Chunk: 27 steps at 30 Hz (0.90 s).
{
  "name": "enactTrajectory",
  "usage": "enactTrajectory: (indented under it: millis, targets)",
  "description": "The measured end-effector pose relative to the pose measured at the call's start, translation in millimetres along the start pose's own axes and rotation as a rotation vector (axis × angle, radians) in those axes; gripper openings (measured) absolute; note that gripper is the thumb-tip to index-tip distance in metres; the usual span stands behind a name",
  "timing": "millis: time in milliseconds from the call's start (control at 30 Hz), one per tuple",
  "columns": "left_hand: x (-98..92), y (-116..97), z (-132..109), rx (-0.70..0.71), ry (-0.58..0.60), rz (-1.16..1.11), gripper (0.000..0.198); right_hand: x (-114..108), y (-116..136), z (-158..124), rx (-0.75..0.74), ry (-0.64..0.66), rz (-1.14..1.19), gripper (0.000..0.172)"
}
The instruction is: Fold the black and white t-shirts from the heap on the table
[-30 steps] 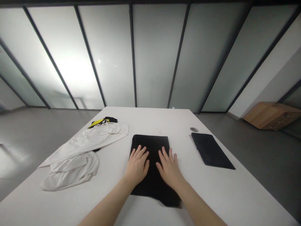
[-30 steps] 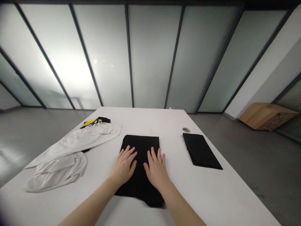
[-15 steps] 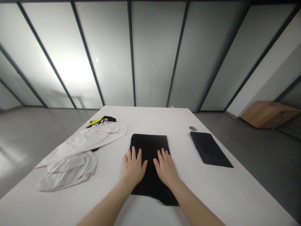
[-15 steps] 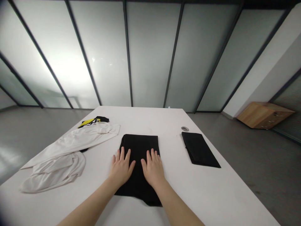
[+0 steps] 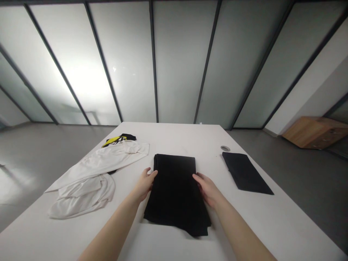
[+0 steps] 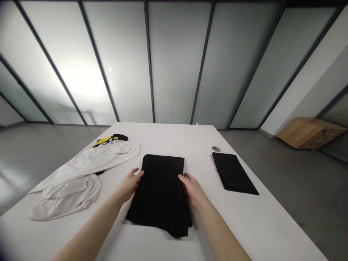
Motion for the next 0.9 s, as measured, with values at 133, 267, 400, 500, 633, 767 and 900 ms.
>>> enactTrajectory:
  millis: [133, 267, 400, 500, 633, 767, 900]
  targets:
    - [4.7, -8, -7, -0.097, 0.110, -0.180, 0.050, 12, 7, -14, 0.052, 0.069, 0.030, 0.041]
    - [-3.9, -8, -6, -0.192, 0.207, -0.287, 0.031, 8, 12, -24, 0.053, 0.089, 0.027, 0.051]
    - [-17.2, -4, 0, -0.289, 0.263, -0.400, 0.034, -1, 16, -29, -0.009, 0.187, -0.031, 0.065]
    - [-14.7, -3, 2, -0.218, 0.267, -0.429, 0.047, -3, 14, -23, 0.088, 0.175, -0.016, 0.051]
    - [-5.4, -2, 0, -0.072, 0.232, -0.394, 0.047, -2, 10, -15, 0.269, 0.158, 0.075, 0.043]
    - [-10.8, -3, 1, -0.052, 0.164, -0.440, 0.049, -9, 15, -21, 0.188, 0.144, 0.116, 0.035]
    - [-17.1, -6, 5, -0.219, 0.176, -0.491, 0.048, -15, 14, -23, 0.231, 0.167, 0.050, 0.033]
Point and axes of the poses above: each hand's wrist, its own z-axis towards the middle knuckle, its own x-axis out of the palm, y = z × x, the point moved 1 cm from there along z, towards the middle knuckle, and after that the axes turned 15 degrees about x, right-handed, at the moved point
